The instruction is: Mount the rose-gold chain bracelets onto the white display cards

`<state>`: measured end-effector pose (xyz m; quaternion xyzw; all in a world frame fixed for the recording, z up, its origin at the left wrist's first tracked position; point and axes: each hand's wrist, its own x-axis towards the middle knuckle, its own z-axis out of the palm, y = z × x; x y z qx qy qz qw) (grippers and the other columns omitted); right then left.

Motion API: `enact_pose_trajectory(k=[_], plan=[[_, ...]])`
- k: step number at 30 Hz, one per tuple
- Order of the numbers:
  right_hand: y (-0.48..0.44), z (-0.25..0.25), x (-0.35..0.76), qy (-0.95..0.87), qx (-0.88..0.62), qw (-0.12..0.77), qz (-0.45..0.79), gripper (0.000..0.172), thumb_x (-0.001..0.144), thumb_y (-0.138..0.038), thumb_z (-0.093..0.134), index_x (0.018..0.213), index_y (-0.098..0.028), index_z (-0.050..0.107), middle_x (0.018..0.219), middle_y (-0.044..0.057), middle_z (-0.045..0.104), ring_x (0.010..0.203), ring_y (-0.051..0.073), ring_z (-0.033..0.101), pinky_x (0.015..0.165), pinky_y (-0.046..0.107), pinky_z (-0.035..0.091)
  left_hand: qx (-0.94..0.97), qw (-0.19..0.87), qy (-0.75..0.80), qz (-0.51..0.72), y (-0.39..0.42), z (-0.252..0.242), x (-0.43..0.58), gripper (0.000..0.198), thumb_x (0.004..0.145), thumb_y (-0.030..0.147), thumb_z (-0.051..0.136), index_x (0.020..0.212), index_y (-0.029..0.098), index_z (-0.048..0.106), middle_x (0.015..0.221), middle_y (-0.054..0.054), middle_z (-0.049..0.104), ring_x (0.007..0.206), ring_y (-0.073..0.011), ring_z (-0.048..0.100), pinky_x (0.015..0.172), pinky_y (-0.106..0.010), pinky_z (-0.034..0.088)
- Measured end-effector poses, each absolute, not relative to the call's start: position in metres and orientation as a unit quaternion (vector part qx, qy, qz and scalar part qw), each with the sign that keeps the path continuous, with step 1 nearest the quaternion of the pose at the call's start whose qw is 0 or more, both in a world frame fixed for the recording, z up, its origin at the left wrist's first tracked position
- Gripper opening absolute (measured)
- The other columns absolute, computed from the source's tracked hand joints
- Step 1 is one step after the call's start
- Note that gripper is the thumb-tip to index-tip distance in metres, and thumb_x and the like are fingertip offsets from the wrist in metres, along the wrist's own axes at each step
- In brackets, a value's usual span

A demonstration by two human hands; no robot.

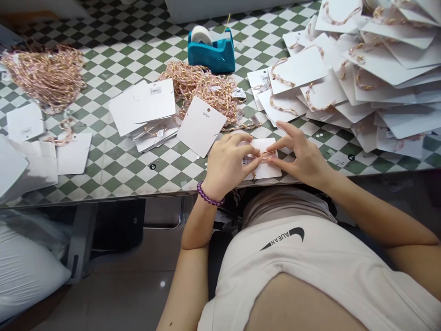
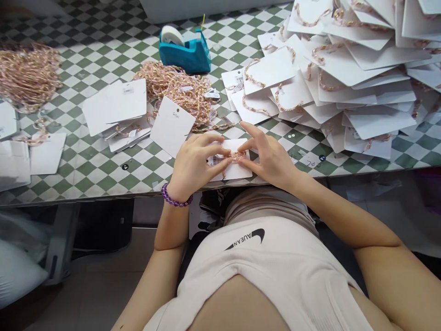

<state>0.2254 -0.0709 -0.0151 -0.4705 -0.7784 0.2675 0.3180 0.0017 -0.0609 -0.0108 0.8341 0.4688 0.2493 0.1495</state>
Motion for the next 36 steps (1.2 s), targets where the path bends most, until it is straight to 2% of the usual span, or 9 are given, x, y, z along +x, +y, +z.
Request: enact_pose_trajectory(k=[6, 8, 10, 12, 14, 16, 19, 28, 36], plan=[[-0.069, -0.017, 0.226, -0.802, -0.444, 0.327, 0.229, 0.065, 0.090, -0.037, 0.073, 0.147, -0.023, 0.046, 0.104, 0.008, 0.076, 0.094, 0.024, 0.071, 0.090, 0.043, 0.058, 0.832, 0.141, 0.471, 0.257, -0.061, -0.012, 0.002, 0.011, 0.090, 0.034, 0.074, 0.090, 0.025, 0.081, 0.119, -0.004, 0.076, 0.111, -0.0275, 0.066, 0.091, -0.040, 0.053], [-0.069, -0.013, 0.225, -0.801, -0.430, 0.367, 0.199, 0.055, 0.087, -0.040, 0.076, 0.136, -0.025, 0.056, 0.114, 0.010, 0.073, 0.106, 0.027, 0.070, 0.096, 0.047, 0.057, 0.826, 0.148, 0.477, 0.261, -0.062, -0.012, 0.003, 0.012, 0.091, 0.033, 0.073, 0.089, 0.025, 0.081, 0.118, -0.004, 0.076, 0.112, -0.0281, 0.066, 0.091, -0.041, 0.053], [-0.070, -0.007, 0.224, -0.778, -0.430, 0.414, 0.194, 0.037, 0.085, -0.042, 0.077, 0.116, -0.025, 0.067, 0.118, 0.010, 0.072, 0.111, 0.029, 0.068, 0.099, 0.050, 0.056, 0.823, 0.156, 0.480, 0.262, -0.062, -0.012, 0.003, 0.012, 0.091, 0.033, 0.073, 0.088, 0.026, 0.081, 0.119, -0.004, 0.077, 0.112, -0.0281, 0.066, 0.091, -0.041, 0.053], [-0.072, -0.001, 0.224, -0.749, -0.445, 0.425, 0.245, 0.021, 0.087, -0.042, 0.075, 0.097, -0.025, 0.071, 0.108, 0.008, 0.074, 0.103, 0.027, 0.070, 0.096, 0.048, 0.057, 0.820, 0.161, 0.482, 0.262, -0.062, -0.012, 0.004, 0.012, 0.091, 0.034, 0.073, 0.087, 0.026, 0.082, 0.119, -0.003, 0.077, 0.112, -0.0278, 0.066, 0.092, -0.041, 0.053], [-0.073, 0.003, 0.225, -0.730, -0.454, 0.392, 0.327, 0.017, 0.087, -0.041, 0.074, 0.088, -0.024, 0.072, 0.094, 0.005, 0.075, 0.088, 0.022, 0.071, 0.086, 0.041, 0.060, 0.819, 0.161, 0.484, 0.262, -0.062, -0.012, 0.004, 0.011, 0.090, 0.034, 0.074, 0.087, 0.026, 0.082, 0.119, -0.003, 0.077, 0.112, -0.0279, 0.066, 0.093, -0.041, 0.053], [-0.072, 0.004, 0.225, -0.730, -0.448, 0.351, 0.378, 0.017, 0.086, -0.040, 0.076, 0.086, -0.023, 0.073, 0.086, 0.003, 0.075, 0.078, 0.017, 0.070, 0.076, 0.033, 0.059, 0.818, 0.163, 0.487, 0.261, -0.061, -0.012, 0.004, 0.011, 0.090, 0.034, 0.075, 0.087, 0.027, 0.082, 0.120, -0.003, 0.076, 0.113, -0.0282, 0.066, 0.093, -0.042, 0.053], [-0.069, 0.005, 0.223, -0.754, -0.444, 0.317, 0.364, 0.016, 0.086, -0.039, 0.075, 0.084, -0.023, 0.074, 0.083, 0.001, 0.075, 0.073, 0.015, 0.069, 0.068, 0.027, 0.056, 0.817, 0.166, 0.487, 0.259, -0.061, -0.012, 0.004, 0.011, 0.089, 0.034, 0.075, 0.086, 0.027, 0.082, 0.120, -0.004, 0.076, 0.113, -0.0279, 0.066, 0.095, -0.042, 0.054], [-0.061, 0.006, 0.214, -0.832, -0.415, 0.256, 0.266, 0.011, 0.089, -0.031, 0.067, 0.084, -0.023, 0.072, 0.083, 0.002, 0.074, 0.069, 0.015, 0.064, 0.068, 0.029, 0.050, 0.818, 0.159, 0.484, 0.267, -0.060, -0.015, 0.004, 0.014, 0.091, 0.036, 0.073, 0.085, 0.027, 0.082, 0.118, -0.004, 0.077, 0.112, -0.0279, 0.066, 0.093, -0.042, 0.052], [-0.065, -0.010, 0.211, -0.874, -0.372, 0.275, 0.151, 0.010, 0.095, -0.024, 0.063, 0.090, -0.020, 0.070, 0.084, 0.004, 0.073, 0.079, 0.019, 0.065, 0.075, 0.032, 0.051, 0.820, 0.156, 0.483, 0.265, -0.059, -0.016, 0.004, 0.014, 0.091, 0.036, 0.072, 0.085, 0.027, 0.082, 0.119, -0.003, 0.077, 0.111, -0.0277, 0.066, 0.091, -0.041, 0.052]])
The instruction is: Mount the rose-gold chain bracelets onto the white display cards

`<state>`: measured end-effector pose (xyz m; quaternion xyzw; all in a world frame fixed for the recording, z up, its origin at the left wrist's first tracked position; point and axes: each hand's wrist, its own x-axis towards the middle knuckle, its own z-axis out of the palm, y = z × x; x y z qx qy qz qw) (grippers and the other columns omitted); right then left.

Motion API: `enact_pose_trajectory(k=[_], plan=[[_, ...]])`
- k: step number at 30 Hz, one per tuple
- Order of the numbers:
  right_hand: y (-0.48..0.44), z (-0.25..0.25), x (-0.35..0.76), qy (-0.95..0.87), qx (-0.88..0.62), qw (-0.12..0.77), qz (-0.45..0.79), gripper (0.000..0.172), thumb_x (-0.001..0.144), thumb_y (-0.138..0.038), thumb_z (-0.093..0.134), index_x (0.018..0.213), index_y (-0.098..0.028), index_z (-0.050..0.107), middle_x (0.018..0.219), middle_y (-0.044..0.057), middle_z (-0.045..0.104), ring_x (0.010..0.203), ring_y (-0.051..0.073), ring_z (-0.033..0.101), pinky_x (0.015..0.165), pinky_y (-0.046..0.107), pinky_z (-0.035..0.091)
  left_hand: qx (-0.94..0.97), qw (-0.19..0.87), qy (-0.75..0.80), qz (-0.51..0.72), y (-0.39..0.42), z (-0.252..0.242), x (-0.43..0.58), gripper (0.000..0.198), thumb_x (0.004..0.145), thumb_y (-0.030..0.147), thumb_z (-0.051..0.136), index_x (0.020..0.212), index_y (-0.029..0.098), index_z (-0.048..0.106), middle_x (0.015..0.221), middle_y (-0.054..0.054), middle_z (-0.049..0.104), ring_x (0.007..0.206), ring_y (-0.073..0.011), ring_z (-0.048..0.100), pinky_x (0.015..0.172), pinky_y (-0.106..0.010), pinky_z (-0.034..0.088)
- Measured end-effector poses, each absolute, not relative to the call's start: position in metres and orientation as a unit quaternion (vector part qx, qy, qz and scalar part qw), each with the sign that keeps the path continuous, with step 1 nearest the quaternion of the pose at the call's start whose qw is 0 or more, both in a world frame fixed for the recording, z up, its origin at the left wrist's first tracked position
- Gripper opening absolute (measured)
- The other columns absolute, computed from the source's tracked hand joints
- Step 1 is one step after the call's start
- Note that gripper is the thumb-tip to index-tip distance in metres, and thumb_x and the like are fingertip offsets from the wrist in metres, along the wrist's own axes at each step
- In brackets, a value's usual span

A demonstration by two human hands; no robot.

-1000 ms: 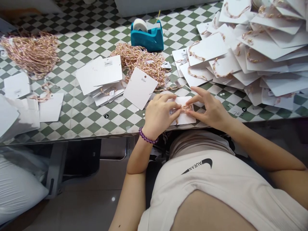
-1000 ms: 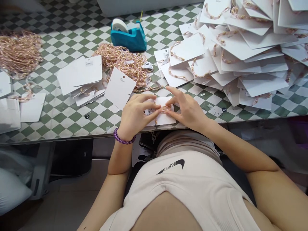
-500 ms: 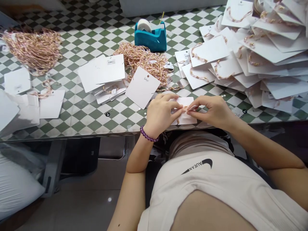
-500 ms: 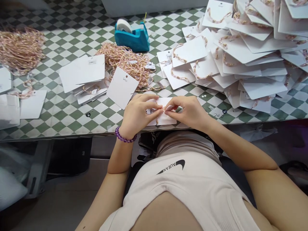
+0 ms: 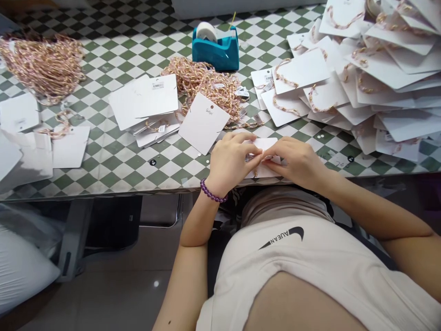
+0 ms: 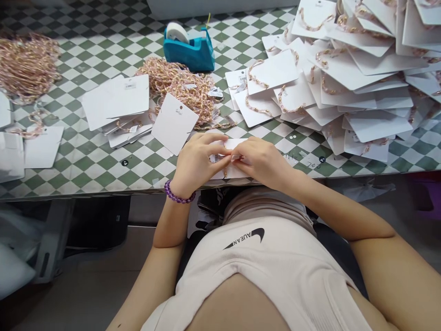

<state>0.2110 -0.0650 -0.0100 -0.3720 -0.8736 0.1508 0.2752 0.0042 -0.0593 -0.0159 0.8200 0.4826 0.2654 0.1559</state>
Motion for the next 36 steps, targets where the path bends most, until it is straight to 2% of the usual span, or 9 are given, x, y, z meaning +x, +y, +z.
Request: enact_pose_trajectory(k=[8, 12, 17, 21, 26, 30, 36], plan=[[-0.069, -0.016, 0.204, -0.884, -0.362, 0.296, 0.018, 0.011, 0.098, -0.028, 0.060, 0.092, -0.021, 0.066, 0.083, 0.006, 0.071, 0.081, 0.021, 0.061, 0.074, 0.034, 0.049, 0.823, 0.142, 0.479, 0.271, -0.059, -0.017, 0.004, 0.014, 0.091, 0.034, 0.072, 0.084, 0.027, 0.082, 0.118, -0.003, 0.077, 0.108, -0.0269, 0.066, 0.089, -0.040, 0.052], [-0.067, -0.017, 0.206, -0.883, -0.355, 0.308, -0.008, 0.013, 0.097, -0.033, 0.064, 0.098, -0.020, 0.066, 0.094, 0.007, 0.072, 0.086, 0.022, 0.063, 0.080, 0.036, 0.051, 0.826, 0.154, 0.483, 0.248, -0.059, -0.013, 0.004, 0.013, 0.091, 0.033, 0.072, 0.086, 0.026, 0.082, 0.120, -0.002, 0.077, 0.111, -0.0280, 0.066, 0.093, -0.041, 0.053], [-0.063, -0.020, 0.209, -0.882, -0.324, 0.341, 0.026, 0.012, 0.096, -0.030, 0.066, 0.100, -0.019, 0.063, 0.099, 0.006, 0.074, 0.092, 0.021, 0.066, 0.083, 0.035, 0.054, 0.828, 0.168, 0.497, 0.197, -0.061, -0.003, 0.005, 0.017, 0.095, 0.033, 0.067, 0.092, 0.027, 0.082, 0.127, -0.002, 0.074, 0.119, -0.0275, 0.064, 0.100, -0.041, 0.052], [-0.063, -0.021, 0.209, -0.877, -0.335, 0.338, 0.058, 0.009, 0.096, -0.028, 0.065, 0.099, -0.020, 0.063, 0.094, 0.004, 0.074, 0.088, 0.020, 0.067, 0.081, 0.034, 0.054, 0.844, 0.154, 0.481, 0.183, -0.062, -0.001, 0.001, 0.018, 0.096, 0.035, 0.066, 0.096, 0.027, 0.082, 0.130, -0.002, 0.073, 0.121, -0.0280, 0.063, 0.101, -0.042, 0.053], [-0.066, -0.025, 0.209, -0.863, -0.363, 0.346, 0.061, 0.015, 0.098, -0.033, 0.065, 0.091, -0.019, 0.063, 0.082, 0.003, 0.071, 0.077, 0.018, 0.063, 0.072, 0.032, 0.049, 0.859, 0.144, 0.461, 0.171, -0.063, 0.000, -0.002, 0.023, 0.099, 0.037, 0.062, 0.104, 0.027, 0.082, 0.132, -0.004, 0.072, 0.122, -0.0290, 0.063, 0.100, -0.043, 0.055], [-0.067, -0.024, 0.209, -0.865, -0.365, 0.342, 0.051, 0.016, 0.098, -0.032, 0.065, 0.091, -0.019, 0.063, 0.077, 0.002, 0.069, 0.070, 0.017, 0.060, 0.068, 0.030, 0.048, 0.853, 0.140, 0.471, 0.175, -0.064, 0.002, 0.000, 0.020, 0.097, 0.035, 0.064, 0.102, 0.027, 0.082, 0.132, -0.004, 0.072, 0.123, -0.0280, 0.063, 0.099, -0.040, 0.055], [-0.063, -0.019, 0.212, -0.884, -0.326, 0.327, 0.075, 0.006, 0.097, -0.024, 0.063, 0.099, -0.019, 0.064, 0.085, 0.003, 0.072, 0.079, 0.017, 0.064, 0.074, 0.031, 0.053, 0.835, 0.147, 0.496, 0.187, -0.064, 0.001, 0.004, 0.017, 0.096, 0.033, 0.067, 0.094, 0.025, 0.082, 0.128, -0.003, 0.074, 0.119, -0.0265, 0.065, 0.096, -0.038, 0.055]])
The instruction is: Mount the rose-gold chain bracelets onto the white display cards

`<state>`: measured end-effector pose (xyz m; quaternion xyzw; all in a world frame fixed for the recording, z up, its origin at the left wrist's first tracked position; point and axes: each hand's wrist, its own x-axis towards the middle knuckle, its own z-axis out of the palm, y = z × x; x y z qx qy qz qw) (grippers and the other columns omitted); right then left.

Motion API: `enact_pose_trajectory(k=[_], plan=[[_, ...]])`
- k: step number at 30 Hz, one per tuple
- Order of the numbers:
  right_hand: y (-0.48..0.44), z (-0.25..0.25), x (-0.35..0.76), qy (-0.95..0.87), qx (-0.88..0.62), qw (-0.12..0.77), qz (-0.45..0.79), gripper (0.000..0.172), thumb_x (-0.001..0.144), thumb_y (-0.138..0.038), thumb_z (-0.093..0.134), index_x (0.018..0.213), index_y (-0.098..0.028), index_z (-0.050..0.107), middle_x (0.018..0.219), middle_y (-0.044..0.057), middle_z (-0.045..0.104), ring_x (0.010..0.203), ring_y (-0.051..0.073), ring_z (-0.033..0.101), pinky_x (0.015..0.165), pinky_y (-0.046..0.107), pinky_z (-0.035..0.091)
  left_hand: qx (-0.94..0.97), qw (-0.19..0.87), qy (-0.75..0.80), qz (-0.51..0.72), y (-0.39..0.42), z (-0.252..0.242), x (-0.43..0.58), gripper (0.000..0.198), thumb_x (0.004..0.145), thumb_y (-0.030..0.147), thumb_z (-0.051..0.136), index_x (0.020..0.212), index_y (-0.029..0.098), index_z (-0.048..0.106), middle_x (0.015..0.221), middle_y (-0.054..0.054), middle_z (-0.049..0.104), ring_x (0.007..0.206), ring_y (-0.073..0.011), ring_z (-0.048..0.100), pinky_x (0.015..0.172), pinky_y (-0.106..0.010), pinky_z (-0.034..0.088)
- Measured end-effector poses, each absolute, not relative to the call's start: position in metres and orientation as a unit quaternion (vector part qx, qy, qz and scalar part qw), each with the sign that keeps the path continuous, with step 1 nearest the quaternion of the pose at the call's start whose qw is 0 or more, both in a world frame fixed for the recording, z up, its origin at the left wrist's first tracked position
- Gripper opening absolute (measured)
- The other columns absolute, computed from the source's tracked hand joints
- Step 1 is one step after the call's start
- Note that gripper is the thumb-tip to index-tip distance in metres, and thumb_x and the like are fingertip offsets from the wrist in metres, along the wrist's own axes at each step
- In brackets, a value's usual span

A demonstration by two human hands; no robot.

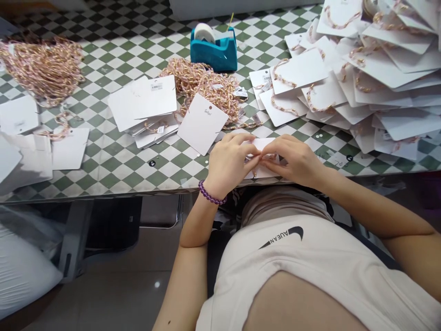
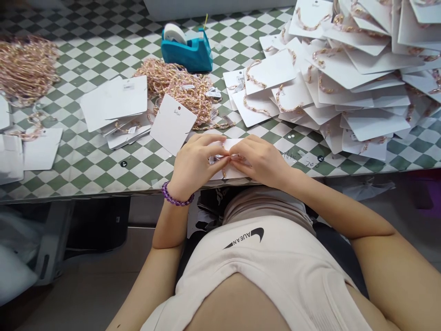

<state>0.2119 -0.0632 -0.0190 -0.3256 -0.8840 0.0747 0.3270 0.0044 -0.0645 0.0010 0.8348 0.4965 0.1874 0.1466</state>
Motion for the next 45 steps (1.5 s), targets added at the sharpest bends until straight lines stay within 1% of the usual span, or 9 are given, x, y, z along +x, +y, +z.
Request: enact_pose_trajectory(k=[6, 10, 12, 19, 25, 30, 35, 40, 45], plan=[[-0.062, -0.018, 0.212, -0.895, -0.265, 0.359, 0.021, 0.006, 0.094, -0.017, 0.066, 0.097, -0.021, 0.066, 0.095, 0.003, 0.076, 0.087, 0.017, 0.068, 0.079, 0.031, 0.058, 0.829, 0.155, 0.504, 0.187, -0.064, 0.001, 0.007, 0.016, 0.095, 0.033, 0.067, 0.091, 0.025, 0.081, 0.128, -0.002, 0.073, 0.120, -0.0262, 0.064, 0.099, -0.039, 0.054], [-0.062, -0.017, 0.210, -0.885, -0.297, 0.358, 0.030, 0.002, 0.095, -0.018, 0.065, 0.094, -0.020, 0.066, 0.087, 0.002, 0.075, 0.080, 0.016, 0.068, 0.073, 0.028, 0.055, 0.836, 0.161, 0.493, 0.182, -0.063, 0.000, 0.004, 0.017, 0.096, 0.033, 0.067, 0.092, 0.024, 0.080, 0.130, -0.003, 0.072, 0.122, -0.0273, 0.063, 0.100, -0.041, 0.054], [-0.062, -0.018, 0.211, -0.878, -0.328, 0.347, 0.040, 0.005, 0.097, -0.021, 0.065, 0.093, -0.019, 0.066, 0.084, 0.002, 0.073, 0.077, 0.015, 0.067, 0.070, 0.028, 0.053, 0.843, 0.166, 0.479, 0.181, -0.061, -0.001, 0.002, 0.019, 0.097, 0.035, 0.065, 0.093, 0.024, 0.080, 0.131, -0.003, 0.072, 0.123, -0.0280, 0.062, 0.102, -0.043, 0.053], [-0.063, -0.022, 0.209, -0.874, -0.349, 0.335, 0.041, 0.010, 0.098, -0.024, 0.064, 0.092, -0.018, 0.067, 0.081, 0.003, 0.071, 0.074, 0.015, 0.065, 0.068, 0.028, 0.049, 0.845, 0.194, 0.474, 0.157, -0.060, 0.005, -0.001, 0.021, 0.099, 0.034, 0.061, 0.100, 0.024, 0.079, 0.136, -0.002, 0.069, 0.127, -0.0286, 0.060, 0.109, -0.045, 0.049], [-0.059, -0.024, 0.213, -0.869, -0.350, 0.336, 0.097, 0.007, 0.097, -0.024, 0.064, 0.097, -0.019, 0.068, 0.083, 0.003, 0.071, 0.076, 0.016, 0.064, 0.072, 0.028, 0.051, 0.832, 0.186, 0.499, 0.153, -0.067, 0.008, 0.005, 0.015, 0.091, 0.029, 0.067, 0.098, 0.023, 0.078, 0.135, -0.002, 0.070, 0.128, -0.0294, 0.060, 0.108, -0.045, 0.051], [-0.053, -0.024, 0.220, -0.886, -0.314, 0.311, 0.141, 0.011, 0.096, -0.028, 0.065, 0.103, -0.020, 0.067, 0.087, 0.003, 0.069, 0.077, 0.016, 0.063, 0.071, 0.028, 0.051, 0.836, 0.182, 0.490, 0.164, -0.065, 0.005, 0.003, 0.016, 0.093, 0.026, 0.063, 0.098, 0.024, 0.079, 0.135, -0.002, 0.070, 0.127, -0.0287, 0.060, 0.106, -0.045, 0.052], [-0.054, -0.025, 0.218, -0.894, -0.320, 0.297, 0.101, 0.009, 0.100, -0.028, 0.059, 0.098, -0.021, 0.064, 0.088, 0.004, 0.070, 0.079, 0.016, 0.064, 0.073, 0.029, 0.051, 0.843, 0.179, 0.483, 0.157, -0.064, 0.006, 0.002, 0.018, 0.095, 0.027, 0.062, 0.097, 0.025, 0.080, 0.135, -0.002, 0.070, 0.126, -0.0294, 0.060, 0.103, -0.045, 0.052], [-0.054, -0.027, 0.215, -0.905, -0.257, 0.339, 0.008, 0.004, 0.098, -0.022, 0.063, 0.100, -0.019, 0.062, 0.091, 0.004, 0.073, 0.079, 0.016, 0.065, 0.073, 0.028, 0.052, 0.858, 0.160, 0.462, 0.154, -0.064, 0.005, -0.001, 0.025, 0.100, 0.033, 0.057, 0.102, 0.025, 0.080, 0.138, -0.002, 0.068, 0.126, -0.0299, 0.059, 0.103, -0.045, 0.052], [-0.053, -0.029, 0.215, -0.897, -0.277, 0.344, 0.019, 0.007, 0.100, -0.027, 0.061, 0.098, -0.021, 0.062, 0.085, 0.002, 0.072, 0.074, 0.015, 0.064, 0.071, 0.027, 0.052, 0.854, 0.163, 0.469, 0.158, -0.063, 0.006, -0.001, 0.024, 0.101, 0.035, 0.058, 0.100, 0.025, 0.080, 0.135, -0.003, 0.070, 0.126, -0.0270, 0.062, 0.103, -0.041, 0.053]])
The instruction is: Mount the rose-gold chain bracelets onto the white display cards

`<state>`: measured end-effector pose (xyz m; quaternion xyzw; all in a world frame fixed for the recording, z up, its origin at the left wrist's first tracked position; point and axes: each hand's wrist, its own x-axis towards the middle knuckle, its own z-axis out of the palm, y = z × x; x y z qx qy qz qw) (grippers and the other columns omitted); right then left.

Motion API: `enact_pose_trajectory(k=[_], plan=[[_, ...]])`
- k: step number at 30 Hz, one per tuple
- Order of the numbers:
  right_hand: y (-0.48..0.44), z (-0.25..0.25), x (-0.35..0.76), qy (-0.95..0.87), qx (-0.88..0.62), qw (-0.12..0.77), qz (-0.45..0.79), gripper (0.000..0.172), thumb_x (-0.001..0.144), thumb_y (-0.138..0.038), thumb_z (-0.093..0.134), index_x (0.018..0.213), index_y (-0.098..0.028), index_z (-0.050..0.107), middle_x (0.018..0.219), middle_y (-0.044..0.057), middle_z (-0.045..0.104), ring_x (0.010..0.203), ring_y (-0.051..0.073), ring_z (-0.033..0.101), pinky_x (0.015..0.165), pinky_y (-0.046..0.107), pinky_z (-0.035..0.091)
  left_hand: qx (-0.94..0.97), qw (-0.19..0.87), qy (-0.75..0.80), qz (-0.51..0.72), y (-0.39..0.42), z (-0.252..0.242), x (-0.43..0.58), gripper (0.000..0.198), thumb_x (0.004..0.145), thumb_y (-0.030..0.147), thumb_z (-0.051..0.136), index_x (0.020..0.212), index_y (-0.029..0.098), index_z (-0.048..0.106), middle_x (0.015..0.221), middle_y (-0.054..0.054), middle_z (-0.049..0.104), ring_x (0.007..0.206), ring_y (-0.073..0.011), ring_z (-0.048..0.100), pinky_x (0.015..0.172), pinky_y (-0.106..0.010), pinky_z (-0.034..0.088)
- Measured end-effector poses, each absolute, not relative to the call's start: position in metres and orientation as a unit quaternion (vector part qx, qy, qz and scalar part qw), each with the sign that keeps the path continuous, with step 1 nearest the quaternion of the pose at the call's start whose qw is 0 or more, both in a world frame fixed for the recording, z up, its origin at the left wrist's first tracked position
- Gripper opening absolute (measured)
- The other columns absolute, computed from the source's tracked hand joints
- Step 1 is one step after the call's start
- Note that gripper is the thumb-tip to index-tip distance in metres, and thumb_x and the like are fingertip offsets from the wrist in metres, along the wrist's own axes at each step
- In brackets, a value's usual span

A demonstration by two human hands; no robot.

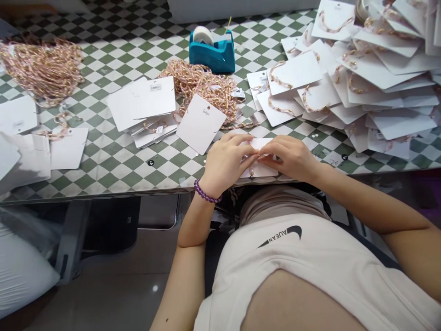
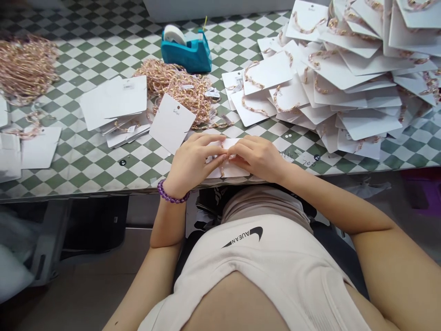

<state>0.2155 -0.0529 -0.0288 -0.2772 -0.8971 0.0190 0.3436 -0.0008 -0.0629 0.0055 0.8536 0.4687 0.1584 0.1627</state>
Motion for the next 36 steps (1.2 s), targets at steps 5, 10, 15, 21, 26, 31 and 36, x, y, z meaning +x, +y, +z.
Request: enact_pose_trajectory(k=[5, 10, 15, 21, 26, 31, 36], plan=[[-0.053, -0.028, 0.216, -0.867, -0.339, 0.341, 0.129, 0.019, 0.099, -0.039, 0.061, 0.097, -0.020, 0.063, 0.081, 0.002, 0.069, 0.067, 0.013, 0.063, 0.066, 0.025, 0.051, 0.843, 0.161, 0.482, 0.174, -0.067, 0.007, 0.002, 0.017, 0.099, 0.029, 0.061, 0.100, 0.021, 0.076, 0.130, -0.005, 0.073, 0.123, -0.0236, 0.065, 0.101, -0.036, 0.054], [-0.052, -0.023, 0.217, -0.839, -0.365, 0.338, 0.221, 0.017, 0.092, -0.033, 0.068, 0.100, -0.019, 0.065, 0.086, 0.002, 0.070, 0.064, 0.012, 0.062, 0.063, 0.024, 0.051, 0.846, 0.140, 0.484, 0.175, -0.069, 0.006, 0.004, 0.014, 0.097, 0.027, 0.063, 0.098, 0.021, 0.075, 0.129, -0.006, 0.073, 0.122, -0.0253, 0.065, 0.095, -0.037, 0.055], [-0.048, -0.016, 0.219, -0.796, -0.397, 0.325, 0.322, 0.017, 0.085, -0.033, 0.072, 0.093, -0.018, 0.068, 0.084, 0.003, 0.071, 0.069, 0.013, 0.065, 0.064, 0.024, 0.053, 0.843, 0.156, 0.490, 0.162, -0.067, 0.008, 0.007, 0.014, 0.096, 0.028, 0.062, 0.091, 0.022, 0.074, 0.129, -0.005, 0.072, 0.122, -0.0270, 0.064, 0.097, -0.041, 0.054], [-0.045, -0.014, 0.217, -0.738, -0.429, 0.337, 0.397, 0.024, 0.080, -0.031, 0.075, 0.098, -0.017, 0.069, 0.080, 0.002, 0.072, 0.070, 0.013, 0.067, 0.064, 0.023, 0.055, 0.839, 0.162, 0.499, 0.143, -0.067, 0.011, 0.010, 0.013, 0.096, 0.027, 0.062, 0.092, 0.023, 0.074, 0.131, -0.004, 0.071, 0.123, -0.0277, 0.062, 0.099, -0.043, 0.053], [-0.048, -0.009, 0.213, -0.740, -0.460, 0.323, 0.370, 0.022, 0.081, -0.032, 0.072, 0.096, -0.016, 0.069, 0.085, 0.005, 0.074, 0.075, 0.015, 0.069, 0.067, 0.026, 0.055, 0.837, 0.168, 0.496, 0.158, -0.067, 0.008, 0.008, 0.012, 0.095, 0.027, 0.064, 0.091, 0.023, 0.074, 0.130, -0.004, 0.072, 0.122, -0.0276, 0.062, 0.099, -0.042, 0.053], [-0.045, -0.002, 0.215, -0.757, -0.453, 0.273, 0.383, 0.022, 0.084, -0.033, 0.069, 0.099, -0.016, 0.067, 0.077, 0.003, 0.073, 0.068, 0.015, 0.065, 0.063, 0.028, 0.050, 0.837, 0.165, 0.497, 0.156, -0.067, 0.007, 0.009, 0.012, 0.095, 0.027, 0.063, 0.092, 0.023, 0.074, 0.131, -0.003, 0.071, 0.122, -0.0275, 0.062, 0.099, -0.042, 0.052], [-0.040, 0.001, 0.215, -0.743, -0.461, 0.250, 0.415, 0.026, 0.082, -0.036, 0.072, 0.100, -0.018, 0.065, 0.074, 0.002, 0.073, 0.067, 0.017, 0.068, 0.062, 0.029, 0.051, 0.838, 0.167, 0.499, 0.148, -0.067, 0.008, 0.010, 0.015, 0.097, 0.027, 0.061, 0.092, 0.023, 0.074, 0.132, -0.002, 0.071, 0.124, -0.0279, 0.062, 0.099, -0.043, 0.052]])
